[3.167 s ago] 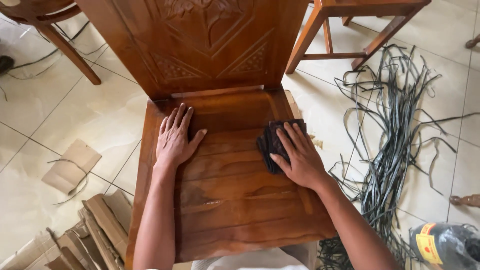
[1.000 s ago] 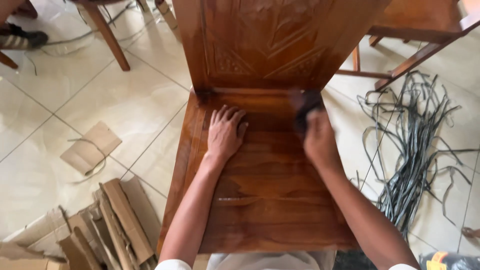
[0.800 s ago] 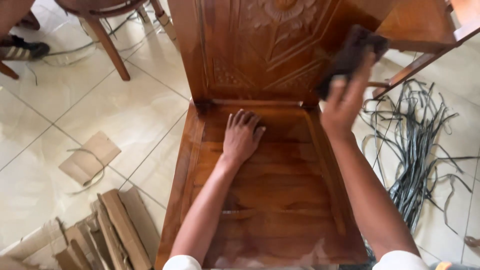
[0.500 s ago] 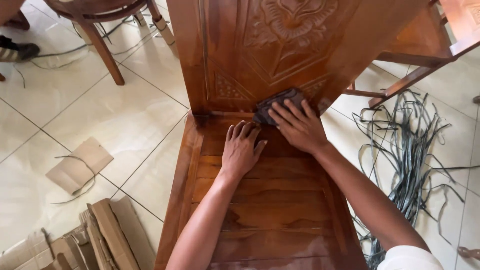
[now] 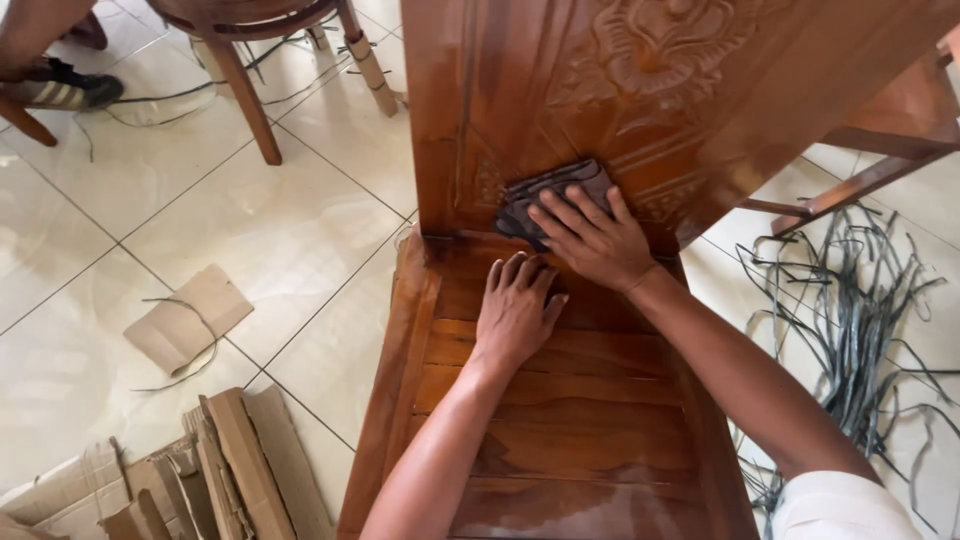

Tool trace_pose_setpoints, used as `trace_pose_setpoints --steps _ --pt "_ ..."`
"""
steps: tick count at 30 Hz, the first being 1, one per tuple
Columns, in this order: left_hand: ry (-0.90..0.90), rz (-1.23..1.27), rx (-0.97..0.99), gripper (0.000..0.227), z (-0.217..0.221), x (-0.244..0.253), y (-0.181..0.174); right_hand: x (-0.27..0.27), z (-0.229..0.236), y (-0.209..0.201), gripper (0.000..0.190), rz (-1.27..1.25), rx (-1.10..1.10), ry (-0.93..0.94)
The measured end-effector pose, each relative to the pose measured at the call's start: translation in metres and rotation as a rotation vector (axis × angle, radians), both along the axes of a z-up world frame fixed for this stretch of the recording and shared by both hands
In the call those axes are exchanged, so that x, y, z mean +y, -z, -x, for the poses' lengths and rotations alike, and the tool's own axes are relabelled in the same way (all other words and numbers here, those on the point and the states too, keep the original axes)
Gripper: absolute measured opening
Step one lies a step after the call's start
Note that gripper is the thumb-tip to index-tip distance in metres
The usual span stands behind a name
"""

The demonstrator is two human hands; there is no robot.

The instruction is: The person wipes a wooden chair with a cloth and then wraps the legs of a wooden table with paper and string.

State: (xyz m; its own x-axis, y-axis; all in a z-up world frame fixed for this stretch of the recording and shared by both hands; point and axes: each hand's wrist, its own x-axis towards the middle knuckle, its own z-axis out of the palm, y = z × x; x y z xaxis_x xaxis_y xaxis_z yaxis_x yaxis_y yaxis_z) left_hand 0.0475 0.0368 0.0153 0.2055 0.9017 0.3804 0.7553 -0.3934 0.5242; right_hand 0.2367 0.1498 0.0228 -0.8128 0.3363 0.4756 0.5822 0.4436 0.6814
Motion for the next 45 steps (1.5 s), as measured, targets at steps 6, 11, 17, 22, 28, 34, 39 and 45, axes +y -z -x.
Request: trace_pose_setpoints --steps 6,11,17,22,28,34,39,45 --pt "-0.001 -0.008 -0.033 0.042 0.002 0.000 0.003 0.047 0.016 -0.050 0.068 -0.012 0.196 -0.082" --pt "0.000 0.005 -0.019 0.041 0.001 0.000 0.005 0.037 0.060 -0.054 0.074 -0.025 0.207 -0.086" --pt "-0.001 0.017 -0.014 0.047 0.003 -0.002 0.003 0.010 0.105 -0.038 0.071 0.017 -0.192 -0.189" --pt "0.019 0.090 -0.014 0.044 0.004 -0.001 0.001 0.023 0.135 -0.065 0.060 0.134 -0.315 -0.243" --pt "0.024 0.033 0.019 0.043 0.002 0.001 0.006 0.056 0.135 -0.113 0.049 0.056 0.020 -0.371" --pt "0.016 0.012 0.001 0.043 0.003 -0.001 0.002 0.041 0.061 -0.110 0.057 0.001 0.400 -0.132" --pt "0.004 -0.043 0.006 0.045 -0.001 0.000 0.007 0.001 -0.010 -0.027 0.054 0.179 0.459 0.045" --pt "0.007 -0.051 0.038 0.045 -0.006 0.002 0.008 0.008 -0.074 -0.054 0.061 0.107 0.601 0.090"
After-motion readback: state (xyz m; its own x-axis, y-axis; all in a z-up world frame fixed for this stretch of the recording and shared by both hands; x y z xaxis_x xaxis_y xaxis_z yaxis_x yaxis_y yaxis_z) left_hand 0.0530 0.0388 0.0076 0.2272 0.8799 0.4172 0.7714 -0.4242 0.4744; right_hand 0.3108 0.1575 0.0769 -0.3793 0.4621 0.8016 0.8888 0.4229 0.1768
